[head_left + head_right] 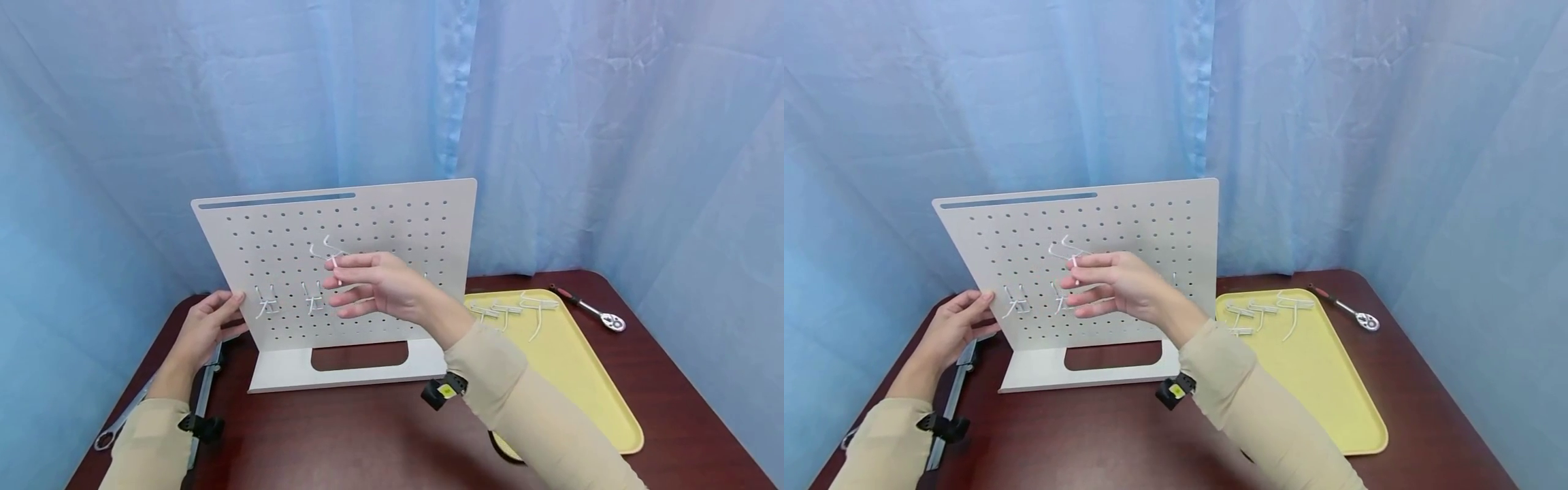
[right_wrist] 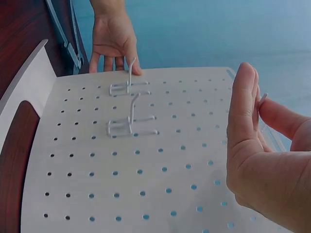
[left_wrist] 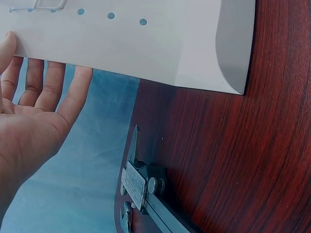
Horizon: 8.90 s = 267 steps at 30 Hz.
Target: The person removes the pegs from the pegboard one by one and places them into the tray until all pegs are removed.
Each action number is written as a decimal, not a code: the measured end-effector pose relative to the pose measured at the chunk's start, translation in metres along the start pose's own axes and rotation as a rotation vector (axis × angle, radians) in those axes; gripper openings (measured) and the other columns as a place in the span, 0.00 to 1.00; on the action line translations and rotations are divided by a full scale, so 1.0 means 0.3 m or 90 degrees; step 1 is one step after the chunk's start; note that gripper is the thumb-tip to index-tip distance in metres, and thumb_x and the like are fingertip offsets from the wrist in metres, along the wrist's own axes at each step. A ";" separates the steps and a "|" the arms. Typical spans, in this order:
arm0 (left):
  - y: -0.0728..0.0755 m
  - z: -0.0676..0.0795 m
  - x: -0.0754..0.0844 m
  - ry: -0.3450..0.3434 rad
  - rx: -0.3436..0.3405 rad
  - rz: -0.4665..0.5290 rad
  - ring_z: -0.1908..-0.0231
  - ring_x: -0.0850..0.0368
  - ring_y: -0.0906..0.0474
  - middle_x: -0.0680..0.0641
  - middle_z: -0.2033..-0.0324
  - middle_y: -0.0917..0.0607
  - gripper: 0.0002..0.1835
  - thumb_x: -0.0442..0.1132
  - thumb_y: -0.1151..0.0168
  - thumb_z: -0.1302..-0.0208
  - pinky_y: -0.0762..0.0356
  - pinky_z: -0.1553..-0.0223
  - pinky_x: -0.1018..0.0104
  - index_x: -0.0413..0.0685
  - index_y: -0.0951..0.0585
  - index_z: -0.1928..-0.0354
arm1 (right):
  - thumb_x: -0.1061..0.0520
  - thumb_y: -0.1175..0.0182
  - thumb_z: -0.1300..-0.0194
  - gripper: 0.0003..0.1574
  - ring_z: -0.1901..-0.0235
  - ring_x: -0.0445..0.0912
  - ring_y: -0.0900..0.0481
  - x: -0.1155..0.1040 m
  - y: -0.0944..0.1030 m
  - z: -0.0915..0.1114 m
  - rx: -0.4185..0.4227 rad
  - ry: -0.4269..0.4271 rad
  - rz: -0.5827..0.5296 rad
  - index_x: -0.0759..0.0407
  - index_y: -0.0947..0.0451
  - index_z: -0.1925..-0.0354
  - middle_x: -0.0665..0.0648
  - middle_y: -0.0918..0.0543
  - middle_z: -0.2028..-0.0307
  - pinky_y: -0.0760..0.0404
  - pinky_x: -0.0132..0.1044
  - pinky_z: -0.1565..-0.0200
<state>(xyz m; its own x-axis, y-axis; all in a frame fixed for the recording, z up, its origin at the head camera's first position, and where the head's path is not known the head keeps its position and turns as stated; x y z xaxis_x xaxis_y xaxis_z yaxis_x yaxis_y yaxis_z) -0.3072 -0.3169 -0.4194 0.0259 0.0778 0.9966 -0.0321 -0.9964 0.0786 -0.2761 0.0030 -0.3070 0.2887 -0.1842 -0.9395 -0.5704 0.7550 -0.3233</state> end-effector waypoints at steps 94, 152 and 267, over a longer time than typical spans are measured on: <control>0.007 -0.005 -0.008 -0.002 0.011 -0.014 0.59 0.62 0.15 0.55 0.58 0.15 0.13 0.52 0.36 0.28 0.14 0.57 0.63 0.51 0.18 0.55 | 0.55 0.40 0.25 0.29 0.62 0.51 0.11 0.439 0.863 0.635 0.196 -0.218 0.142 0.70 0.34 0.35 0.58 0.13 0.55 0.12 0.49 0.59; 0.001 -0.012 -0.009 -0.004 0.020 -0.043 0.58 0.61 0.16 0.56 0.57 0.16 0.16 0.53 0.37 0.28 0.14 0.57 0.62 0.50 0.19 0.52 | 0.53 0.46 0.21 0.36 0.44 0.56 0.18 0.248 0.534 0.337 0.084 -0.041 0.081 0.72 0.43 0.26 0.74 0.34 0.31 0.19 0.55 0.45; 0.017 -0.013 -0.017 -0.011 0.009 -0.018 0.59 0.62 0.15 0.56 0.58 0.15 0.14 0.51 0.37 0.28 0.14 0.58 0.63 0.49 0.18 0.53 | 0.49 0.47 0.20 0.36 0.56 0.52 0.13 0.195 0.463 0.303 0.096 -0.044 0.096 0.70 0.40 0.27 0.67 0.22 0.42 0.15 0.51 0.51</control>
<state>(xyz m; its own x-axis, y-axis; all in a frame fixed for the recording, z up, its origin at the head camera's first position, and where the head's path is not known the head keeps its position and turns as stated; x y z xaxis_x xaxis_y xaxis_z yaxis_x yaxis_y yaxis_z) -0.3115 -0.3222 -0.4239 0.0440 0.1047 0.9935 -0.0171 -0.9943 0.1056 -0.2685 0.1545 -0.3966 0.2633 -0.0228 -0.9645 -0.4906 0.8576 -0.1542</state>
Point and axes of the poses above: each hand's wrist, its own z-axis away from the middle knuckle, its own y-axis out of the back of the hand, x = y × z, the point moved 6 cm from there along -z, towards the middle knuckle
